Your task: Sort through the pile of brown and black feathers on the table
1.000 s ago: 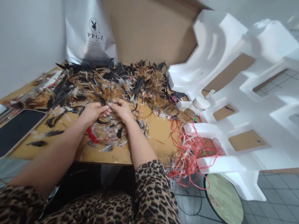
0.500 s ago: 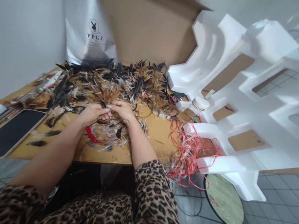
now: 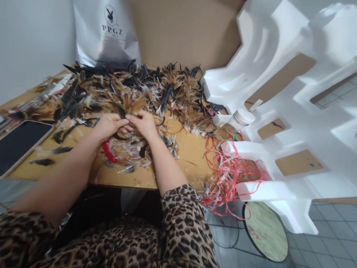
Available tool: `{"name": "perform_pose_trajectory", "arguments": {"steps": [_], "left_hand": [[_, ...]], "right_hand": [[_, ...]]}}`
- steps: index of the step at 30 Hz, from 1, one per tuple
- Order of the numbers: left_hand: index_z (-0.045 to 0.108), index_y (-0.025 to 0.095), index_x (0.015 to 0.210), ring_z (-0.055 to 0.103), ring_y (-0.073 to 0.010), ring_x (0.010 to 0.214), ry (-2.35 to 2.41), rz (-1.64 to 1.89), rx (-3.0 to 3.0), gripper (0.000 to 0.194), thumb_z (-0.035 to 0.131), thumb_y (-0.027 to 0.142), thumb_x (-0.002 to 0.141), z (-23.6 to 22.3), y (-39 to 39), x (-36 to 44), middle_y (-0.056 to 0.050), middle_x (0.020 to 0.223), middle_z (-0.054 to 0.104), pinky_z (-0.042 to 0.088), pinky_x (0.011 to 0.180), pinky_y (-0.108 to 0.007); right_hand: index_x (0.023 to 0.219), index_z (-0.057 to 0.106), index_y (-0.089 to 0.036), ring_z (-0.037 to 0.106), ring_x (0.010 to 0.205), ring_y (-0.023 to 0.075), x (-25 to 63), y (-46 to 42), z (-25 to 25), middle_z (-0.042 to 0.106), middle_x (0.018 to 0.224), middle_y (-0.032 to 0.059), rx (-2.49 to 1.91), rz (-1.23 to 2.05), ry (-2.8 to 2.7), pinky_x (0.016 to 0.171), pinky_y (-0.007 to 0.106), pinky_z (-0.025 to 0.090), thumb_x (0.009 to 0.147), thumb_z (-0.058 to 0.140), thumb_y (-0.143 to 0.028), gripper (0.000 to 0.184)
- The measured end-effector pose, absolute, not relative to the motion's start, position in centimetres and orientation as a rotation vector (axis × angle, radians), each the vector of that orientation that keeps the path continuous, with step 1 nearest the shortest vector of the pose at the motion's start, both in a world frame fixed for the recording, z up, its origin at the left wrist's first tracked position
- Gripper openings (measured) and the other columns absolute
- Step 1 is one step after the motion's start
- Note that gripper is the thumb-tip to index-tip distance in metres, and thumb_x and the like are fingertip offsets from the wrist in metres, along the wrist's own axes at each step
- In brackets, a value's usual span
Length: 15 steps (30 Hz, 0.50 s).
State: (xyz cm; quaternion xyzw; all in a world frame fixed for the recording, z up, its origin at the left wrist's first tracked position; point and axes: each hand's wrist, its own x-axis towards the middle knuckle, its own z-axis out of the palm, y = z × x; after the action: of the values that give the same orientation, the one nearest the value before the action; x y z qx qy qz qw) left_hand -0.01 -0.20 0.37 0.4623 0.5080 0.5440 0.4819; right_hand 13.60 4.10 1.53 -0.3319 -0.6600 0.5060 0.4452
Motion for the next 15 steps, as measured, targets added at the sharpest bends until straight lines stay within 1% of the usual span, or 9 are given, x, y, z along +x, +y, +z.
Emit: {"name": "perform_pose_trajectory", "arguments": {"steps": [3,6,10,15], "left_hand": [[0.056,0.012,0.058,0.063,-0.0145,0.053,1.238,1.491,1.046,0.021,0.069,0.027,0.063,0.1,0.4,-0.3,-0.009,0.06,0.067,0.047,0.046,-0.019],[0.054,0.012,0.057,0.063,-0.0128,0.053,1.203,1.599,0.971,0.021,0.068,0.026,0.064,-0.3,1.0,-0.7,-0.009,0.065,0.068,0.046,0.044,-0.018],[0.051,0.013,0.057,0.063,-0.0128,0.055,1.194,1.711,0.872,0.021,0.067,0.024,0.066,-0.3,1.3,-0.9,-0.009,0.068,0.068,0.046,0.045,-0.019],[0.059,0.01,0.068,0.06,-0.0091,0.052,1.22,1.719,0.879,0.015,0.065,0.024,0.067,0.2,1.0,-0.9,-0.009,0.071,0.069,0.043,0.045,-0.016]], "right_hand": [[0.077,0.06,-0.012,0.048,0.057,0.0063,13.8,4.3,1.8,0.058,0.064,-0.0024,-0.884,1.213,-1.667,0.057,0.019,0.039,0.063,0.066,-0.034,0.026],[0.068,0.062,-0.01,0.046,0.056,0.0058,13.9,3.9,3.1,0.058,0.061,-0.0017,-0.934,1.089,-1.869,0.057,0.02,0.037,0.065,0.064,-0.03,0.02],[0.062,0.065,-0.01,0.049,0.058,0.0063,13.3,2.0,5.2,0.061,0.062,-0.0016,-0.789,1.172,-2.274,0.061,0.021,0.039,0.063,0.063,-0.019,0.01],[0.065,0.068,-0.011,0.05,0.053,0.0064,12.8,-1.2,5.5,0.063,0.058,-0.001,-0.719,1.129,-2.591,0.055,0.02,0.036,0.064,0.061,-0.016,0.009]]}}
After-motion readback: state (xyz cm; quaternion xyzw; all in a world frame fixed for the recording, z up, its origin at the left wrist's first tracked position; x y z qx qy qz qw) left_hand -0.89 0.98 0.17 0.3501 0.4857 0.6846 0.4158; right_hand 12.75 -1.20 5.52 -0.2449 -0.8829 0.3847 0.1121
